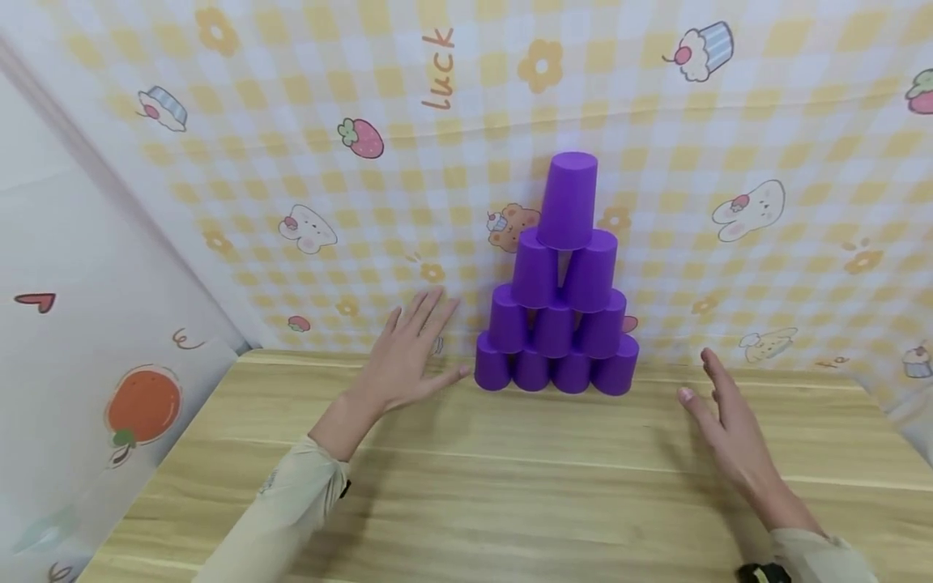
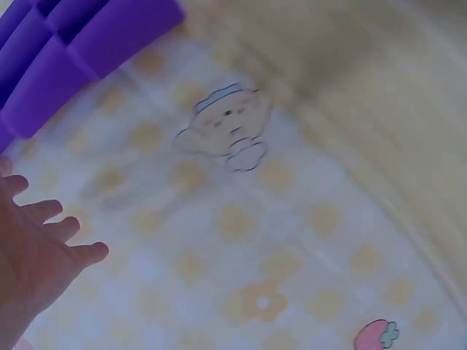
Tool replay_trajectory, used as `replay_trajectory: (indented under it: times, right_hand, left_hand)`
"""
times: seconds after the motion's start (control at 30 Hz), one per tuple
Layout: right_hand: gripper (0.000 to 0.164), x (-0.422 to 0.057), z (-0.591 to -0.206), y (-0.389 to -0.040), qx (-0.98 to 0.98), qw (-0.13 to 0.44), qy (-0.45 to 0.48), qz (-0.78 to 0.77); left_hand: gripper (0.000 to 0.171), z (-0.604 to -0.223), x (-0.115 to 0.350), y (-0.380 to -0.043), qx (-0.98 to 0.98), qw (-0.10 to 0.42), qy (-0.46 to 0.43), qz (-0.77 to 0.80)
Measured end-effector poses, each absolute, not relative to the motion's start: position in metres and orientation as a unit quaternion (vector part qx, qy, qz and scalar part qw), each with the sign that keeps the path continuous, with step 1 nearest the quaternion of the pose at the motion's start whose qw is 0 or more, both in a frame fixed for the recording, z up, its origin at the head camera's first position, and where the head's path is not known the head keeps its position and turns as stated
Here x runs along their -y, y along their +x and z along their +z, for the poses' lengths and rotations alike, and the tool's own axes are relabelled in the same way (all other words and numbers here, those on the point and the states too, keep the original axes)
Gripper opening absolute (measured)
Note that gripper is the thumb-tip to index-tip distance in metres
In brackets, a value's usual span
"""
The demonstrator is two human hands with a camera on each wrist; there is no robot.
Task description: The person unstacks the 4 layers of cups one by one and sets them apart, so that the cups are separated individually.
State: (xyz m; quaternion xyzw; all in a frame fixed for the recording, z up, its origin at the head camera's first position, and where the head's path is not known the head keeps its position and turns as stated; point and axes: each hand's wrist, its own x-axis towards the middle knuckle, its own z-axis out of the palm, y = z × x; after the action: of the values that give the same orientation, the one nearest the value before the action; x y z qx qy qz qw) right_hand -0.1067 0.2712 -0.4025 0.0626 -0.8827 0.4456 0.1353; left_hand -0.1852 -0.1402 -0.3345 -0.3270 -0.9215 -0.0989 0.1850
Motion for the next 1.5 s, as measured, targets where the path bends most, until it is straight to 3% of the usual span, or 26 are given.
replay_trajectory:
  times: [0.17, 0.4, 0.6, 0.7, 0.8, 1.1, 1.27, 1.5]
  right_hand:
    - [0.054, -0.260, -0.407, -0.116, 0.811, 0.148, 0.015, 0.565]
    - [0.026, -0.247, -0.422, -0.133, 0.604, 0.165, -0.023, 0.779]
    - [0.037, -0.230, -0.437, -0.149, 0.598, 0.254, -0.078, 0.756]
    - [0.032, -0.224, -0.444, -0.152, 0.617, 0.297, -0.059, 0.726]
    - [0.030, -0.221, -0.447, -0.153, 0.660, 0.300, -0.047, 0.687]
    - [0.055, -0.220, -0.448, -0.157, 0.758, 0.194, -0.046, 0.621]
    - [0.065, -0.214, -0.450, -0.163, 0.776, 0.166, -0.028, 0.608]
    - [0.070, -0.214, -0.456, -0.169, 0.817, 0.163, -0.032, 0.552]
  left_hand:
    - [0.081, -0.316, 0.134, -0.188, 0.891, 0.235, -0.356, -0.153]
    - [0.075, -0.290, 0.109, -0.198, 0.848, 0.291, -0.397, -0.196]
    - [0.066, -0.265, 0.092, -0.206, 0.816, 0.333, -0.427, -0.201]
    - [0.067, -0.251, 0.088, -0.210, 0.823, 0.320, -0.425, -0.200]
    - [0.068, -0.236, 0.086, -0.214, 0.836, 0.295, -0.410, -0.215]
    - [0.064, -0.199, 0.052, -0.224, 0.850, 0.186, -0.308, -0.386]
    - [0.067, -0.189, 0.033, -0.232, 0.844, 0.129, -0.263, -0.449]
    - [0.058, -0.188, 0.010, -0.239, 0.843, 0.145, -0.233, -0.462]
